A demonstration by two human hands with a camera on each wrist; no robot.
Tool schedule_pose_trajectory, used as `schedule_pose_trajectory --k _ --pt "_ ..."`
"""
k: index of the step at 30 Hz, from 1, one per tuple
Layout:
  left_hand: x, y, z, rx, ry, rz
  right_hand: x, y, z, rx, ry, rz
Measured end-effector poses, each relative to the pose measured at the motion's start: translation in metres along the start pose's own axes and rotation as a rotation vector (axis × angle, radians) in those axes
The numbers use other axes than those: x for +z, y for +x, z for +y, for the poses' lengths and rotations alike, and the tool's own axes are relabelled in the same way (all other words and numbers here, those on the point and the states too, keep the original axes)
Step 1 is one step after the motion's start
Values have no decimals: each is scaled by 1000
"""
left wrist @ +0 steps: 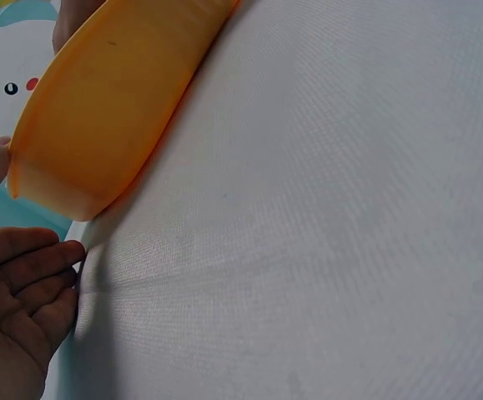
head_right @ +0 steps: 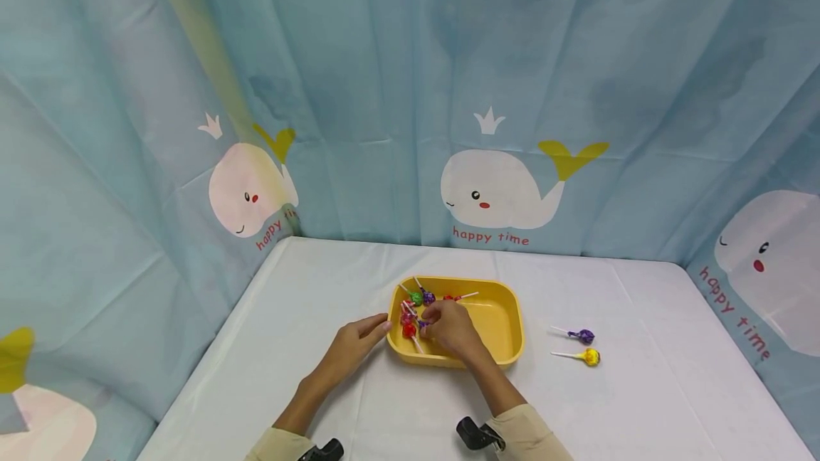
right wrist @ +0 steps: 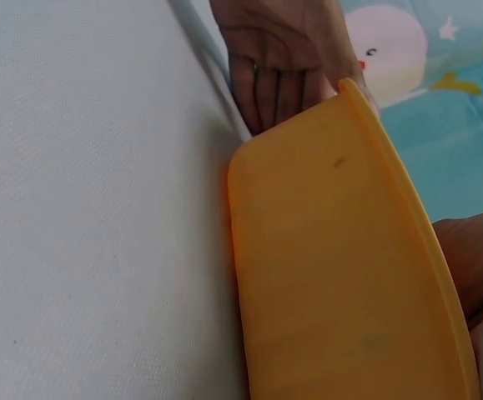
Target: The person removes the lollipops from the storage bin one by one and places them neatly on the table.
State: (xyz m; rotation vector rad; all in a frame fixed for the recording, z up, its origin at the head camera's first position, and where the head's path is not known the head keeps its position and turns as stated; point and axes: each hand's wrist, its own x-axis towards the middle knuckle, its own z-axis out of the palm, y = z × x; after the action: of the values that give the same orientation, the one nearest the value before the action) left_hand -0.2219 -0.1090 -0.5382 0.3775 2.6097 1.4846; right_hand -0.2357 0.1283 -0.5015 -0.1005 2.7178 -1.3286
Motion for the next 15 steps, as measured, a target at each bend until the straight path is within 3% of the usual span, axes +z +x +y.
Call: schedule_pose_trajectory --k 15 --pt "1 0 1 3 13 13 -15 -7 4 81 5 72"
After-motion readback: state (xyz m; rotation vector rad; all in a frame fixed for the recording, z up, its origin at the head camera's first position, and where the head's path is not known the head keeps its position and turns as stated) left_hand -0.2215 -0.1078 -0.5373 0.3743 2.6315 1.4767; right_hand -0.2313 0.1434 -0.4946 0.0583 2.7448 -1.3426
